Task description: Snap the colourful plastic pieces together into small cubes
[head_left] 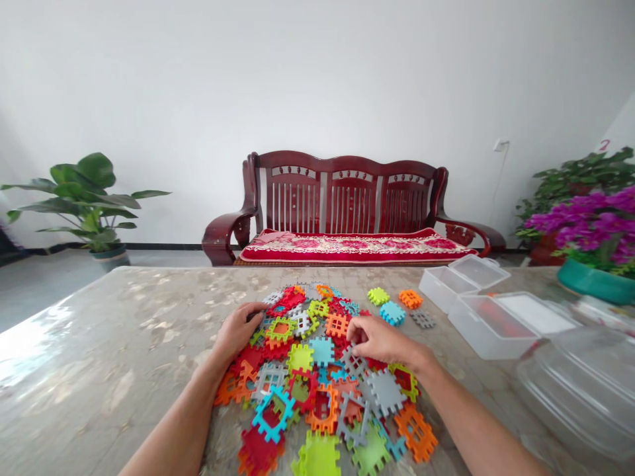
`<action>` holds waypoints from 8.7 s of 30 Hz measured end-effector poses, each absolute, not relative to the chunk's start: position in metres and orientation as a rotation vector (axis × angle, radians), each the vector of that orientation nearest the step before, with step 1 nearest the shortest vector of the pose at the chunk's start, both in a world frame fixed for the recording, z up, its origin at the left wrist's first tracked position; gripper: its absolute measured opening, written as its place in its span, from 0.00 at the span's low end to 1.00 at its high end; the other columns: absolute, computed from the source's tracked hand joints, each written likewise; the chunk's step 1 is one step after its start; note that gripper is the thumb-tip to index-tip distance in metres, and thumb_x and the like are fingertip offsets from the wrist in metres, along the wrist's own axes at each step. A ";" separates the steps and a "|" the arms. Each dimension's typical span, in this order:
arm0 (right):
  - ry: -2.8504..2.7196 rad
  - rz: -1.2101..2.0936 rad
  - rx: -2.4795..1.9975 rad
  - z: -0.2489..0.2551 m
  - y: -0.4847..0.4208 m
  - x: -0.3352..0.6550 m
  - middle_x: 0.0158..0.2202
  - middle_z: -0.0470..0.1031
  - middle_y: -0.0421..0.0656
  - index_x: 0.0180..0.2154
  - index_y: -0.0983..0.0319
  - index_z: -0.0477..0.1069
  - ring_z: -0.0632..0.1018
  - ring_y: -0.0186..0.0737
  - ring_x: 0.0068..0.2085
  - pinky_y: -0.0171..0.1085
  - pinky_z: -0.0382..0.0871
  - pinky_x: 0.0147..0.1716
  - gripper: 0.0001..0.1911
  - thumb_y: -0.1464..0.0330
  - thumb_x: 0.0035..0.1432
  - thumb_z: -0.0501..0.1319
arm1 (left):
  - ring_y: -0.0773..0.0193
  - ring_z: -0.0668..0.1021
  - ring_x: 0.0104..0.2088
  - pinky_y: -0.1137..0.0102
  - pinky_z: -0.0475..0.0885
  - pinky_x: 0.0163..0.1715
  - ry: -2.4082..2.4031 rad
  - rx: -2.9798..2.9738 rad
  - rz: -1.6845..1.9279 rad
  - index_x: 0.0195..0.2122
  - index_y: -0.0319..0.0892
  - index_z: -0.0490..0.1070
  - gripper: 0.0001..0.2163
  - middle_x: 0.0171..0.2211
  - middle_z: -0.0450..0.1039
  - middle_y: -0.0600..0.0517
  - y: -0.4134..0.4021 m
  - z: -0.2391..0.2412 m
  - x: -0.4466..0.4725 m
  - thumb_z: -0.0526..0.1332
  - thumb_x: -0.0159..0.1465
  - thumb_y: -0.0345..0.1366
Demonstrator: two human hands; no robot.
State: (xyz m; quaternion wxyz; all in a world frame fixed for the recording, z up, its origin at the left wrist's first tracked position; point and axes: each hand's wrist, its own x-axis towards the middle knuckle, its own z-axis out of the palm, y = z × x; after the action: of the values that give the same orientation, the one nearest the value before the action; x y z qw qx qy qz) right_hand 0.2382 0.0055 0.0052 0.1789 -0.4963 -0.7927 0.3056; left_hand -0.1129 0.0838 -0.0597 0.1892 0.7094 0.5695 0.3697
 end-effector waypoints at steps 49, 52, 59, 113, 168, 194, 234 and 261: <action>-2.465 0.281 -1.442 0.009 -0.013 0.239 0.51 0.72 0.44 0.52 0.56 0.69 0.69 0.47 0.53 0.45 0.58 0.57 0.30 0.69 0.43 0.66 | 0.56 0.76 0.45 0.64 0.69 0.49 1.608 2.054 1.025 0.41 0.45 0.77 0.16 0.43 0.78 0.50 0.088 -0.064 -0.116 0.55 0.57 0.43; -2.456 0.238 -1.446 0.011 -0.015 0.235 0.49 0.73 0.45 0.52 0.57 0.69 0.71 0.46 0.51 0.44 0.60 0.55 0.29 0.69 0.44 0.65 | 0.56 0.76 0.45 0.64 0.69 0.49 1.605 2.054 1.028 0.41 0.45 0.77 0.16 0.43 0.78 0.51 0.088 -0.064 -0.116 0.55 0.57 0.44; -1.912 0.272 -1.616 0.029 0.004 0.289 0.48 0.75 0.46 0.52 0.60 0.70 0.75 0.44 0.47 0.41 0.67 0.49 0.27 0.65 0.48 0.62 | 0.56 0.76 0.45 0.64 0.69 0.49 1.596 2.049 1.029 0.42 0.45 0.77 0.17 0.44 0.77 0.50 0.090 -0.065 -0.117 0.55 0.57 0.44; -2.603 0.773 -1.226 0.040 -0.048 0.284 0.49 0.70 0.42 0.53 0.53 0.70 0.68 0.45 0.51 0.44 0.60 0.54 0.35 0.61 0.39 0.72 | 0.57 0.75 0.47 0.64 0.67 0.51 1.636 2.050 0.953 0.43 0.45 0.76 0.18 0.45 0.77 0.49 0.088 -0.060 -0.115 0.54 0.58 0.45; -2.269 0.565 -1.629 0.009 -0.032 0.294 0.55 0.70 0.47 0.56 0.60 0.68 0.69 0.48 0.55 0.44 0.60 0.56 0.30 0.65 0.49 0.62 | 0.57 0.77 0.44 0.66 0.69 0.49 1.603 2.046 1.009 0.41 0.45 0.77 0.17 0.42 0.78 0.51 0.088 -0.062 -0.115 0.55 0.56 0.44; -1.937 -0.148 -1.940 0.001 -0.014 0.376 0.48 0.73 0.44 0.55 0.58 0.66 0.71 0.44 0.46 0.40 0.61 0.49 0.32 0.73 0.45 0.60 | 0.55 0.76 0.46 0.63 0.68 0.51 1.618 2.063 1.001 0.41 0.45 0.77 0.18 0.43 0.78 0.49 0.088 -0.061 -0.116 0.55 0.56 0.45; -1.567 -0.226 -2.320 -0.013 -0.004 0.353 0.47 0.73 0.55 0.55 0.65 0.63 0.73 0.54 0.48 0.44 0.64 0.44 0.31 0.59 0.52 0.59 | 0.55 0.76 0.46 0.62 0.68 0.52 1.630 2.062 0.989 0.42 0.45 0.77 0.17 0.44 0.77 0.49 0.086 -0.058 -0.114 0.55 0.57 0.44; -2.245 0.209 -1.918 0.021 -0.048 0.251 0.45 0.73 0.46 0.46 0.57 0.72 0.73 0.48 0.48 0.40 0.63 0.46 0.22 0.61 0.46 0.64 | 0.56 0.76 0.46 0.64 0.68 0.51 1.612 2.075 0.985 0.42 0.45 0.76 0.18 0.44 0.77 0.49 0.090 -0.064 -0.118 0.55 0.57 0.45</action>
State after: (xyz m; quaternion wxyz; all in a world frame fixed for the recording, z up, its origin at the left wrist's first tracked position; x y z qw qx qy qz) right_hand 0.2512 -0.0479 0.0212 0.0908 -0.6452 -0.7553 0.0703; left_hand -0.1177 0.0901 -0.0638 0.1668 0.7291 0.5665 0.3459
